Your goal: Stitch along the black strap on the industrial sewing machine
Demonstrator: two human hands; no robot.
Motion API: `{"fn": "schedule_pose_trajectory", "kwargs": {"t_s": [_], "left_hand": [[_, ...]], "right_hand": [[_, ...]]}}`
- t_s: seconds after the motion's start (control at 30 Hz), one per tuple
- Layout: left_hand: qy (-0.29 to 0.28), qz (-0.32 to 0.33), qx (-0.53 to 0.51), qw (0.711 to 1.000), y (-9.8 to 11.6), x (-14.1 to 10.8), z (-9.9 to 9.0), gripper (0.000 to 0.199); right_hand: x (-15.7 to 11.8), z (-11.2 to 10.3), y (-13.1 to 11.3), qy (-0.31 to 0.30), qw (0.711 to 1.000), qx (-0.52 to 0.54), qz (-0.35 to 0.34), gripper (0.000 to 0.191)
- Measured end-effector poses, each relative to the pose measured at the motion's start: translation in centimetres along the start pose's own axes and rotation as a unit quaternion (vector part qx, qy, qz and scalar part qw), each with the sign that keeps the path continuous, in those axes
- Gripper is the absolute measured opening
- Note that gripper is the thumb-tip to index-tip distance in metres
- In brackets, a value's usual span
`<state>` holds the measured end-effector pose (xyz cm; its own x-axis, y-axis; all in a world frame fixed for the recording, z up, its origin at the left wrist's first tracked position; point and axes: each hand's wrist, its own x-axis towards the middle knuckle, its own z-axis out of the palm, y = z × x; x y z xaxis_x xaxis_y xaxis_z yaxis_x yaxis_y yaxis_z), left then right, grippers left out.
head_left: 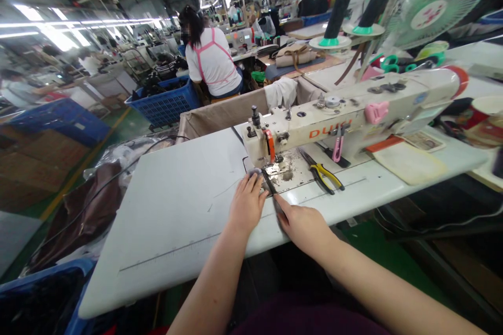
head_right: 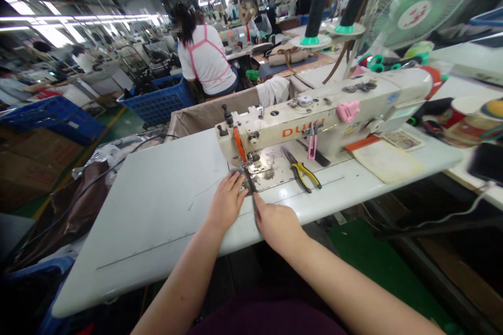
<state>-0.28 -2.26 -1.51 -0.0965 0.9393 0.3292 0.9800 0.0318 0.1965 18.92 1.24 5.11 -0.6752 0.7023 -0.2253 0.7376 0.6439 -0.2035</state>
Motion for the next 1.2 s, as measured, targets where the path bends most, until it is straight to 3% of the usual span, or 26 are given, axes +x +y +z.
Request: {"fn": "schedule_pose_trajectory", "kwargs": {"t_s": [0.63, 0.87, 1.2], "left_hand": [[0.029, 0.029, -0.004, 0.999, 0.2, -0.7, -0.1, 0.041], [-0.014, 0.047, 0.015, 0.999, 0.4, -0.4, -0.7, 0.041], [-0.019, 0.088, -0.014, 0.996, 0.2, -0.3, -0.3, 0.042]], "right_hand": [[0.8, -0.4, -0.5, 0.008, 1.000, -0.021, 0.003, 0.050], [1.4, -0.7, -0.6, 0.013, 1.000, -0.015, 0.008, 0.050], [2.4, -0.6, -1.1, 0.028, 0.999, -0.002, 0.026, 0.053]]}}
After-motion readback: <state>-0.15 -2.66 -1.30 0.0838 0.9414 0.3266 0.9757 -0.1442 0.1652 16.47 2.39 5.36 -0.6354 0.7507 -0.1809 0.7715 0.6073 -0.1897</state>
